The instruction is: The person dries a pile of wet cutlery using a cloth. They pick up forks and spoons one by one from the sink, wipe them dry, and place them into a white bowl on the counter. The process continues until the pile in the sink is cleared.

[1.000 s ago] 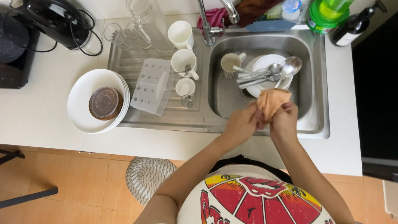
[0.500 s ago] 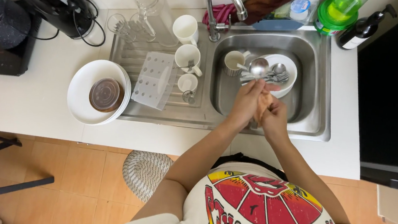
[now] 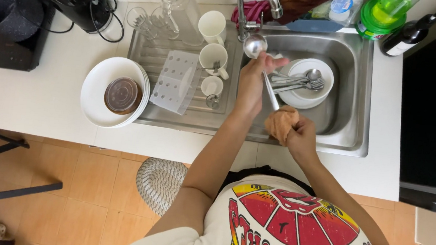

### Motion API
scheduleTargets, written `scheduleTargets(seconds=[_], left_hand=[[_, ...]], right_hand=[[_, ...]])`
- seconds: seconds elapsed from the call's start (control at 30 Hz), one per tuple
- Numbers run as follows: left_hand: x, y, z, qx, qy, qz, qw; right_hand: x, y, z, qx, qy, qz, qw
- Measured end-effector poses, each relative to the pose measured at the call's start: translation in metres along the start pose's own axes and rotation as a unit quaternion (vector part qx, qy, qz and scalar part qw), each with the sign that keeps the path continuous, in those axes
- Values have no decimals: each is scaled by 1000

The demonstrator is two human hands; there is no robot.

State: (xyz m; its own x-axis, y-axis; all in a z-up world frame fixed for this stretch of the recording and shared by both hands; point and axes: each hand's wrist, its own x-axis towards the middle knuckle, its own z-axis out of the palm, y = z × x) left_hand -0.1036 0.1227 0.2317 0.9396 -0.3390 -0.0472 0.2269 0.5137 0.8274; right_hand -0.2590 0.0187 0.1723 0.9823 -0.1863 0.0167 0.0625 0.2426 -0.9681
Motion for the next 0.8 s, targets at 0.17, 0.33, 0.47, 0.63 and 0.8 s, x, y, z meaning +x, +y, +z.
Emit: scheduleTargets(seconds=[0.17,0.33,0.47,0.63,0.8], left_hand=[[23,22,-22,24,42,59,997],[9,-3,-17,17,-85,50,995],[-27,-1,21,99,-69,-72,990],[-32,-28,3,80,-125,-115,982],[-67,-46,-10,435,-7,181,882]], right_hand=[[6,-5,-23,-19,48,-7,999],[27,-29,-27,18,95,4,995],[32,-10,-20,-36,48,78,995],[26,-4,-19,-37,48,112,992],[30,-1,-33,4,117,47,992]])
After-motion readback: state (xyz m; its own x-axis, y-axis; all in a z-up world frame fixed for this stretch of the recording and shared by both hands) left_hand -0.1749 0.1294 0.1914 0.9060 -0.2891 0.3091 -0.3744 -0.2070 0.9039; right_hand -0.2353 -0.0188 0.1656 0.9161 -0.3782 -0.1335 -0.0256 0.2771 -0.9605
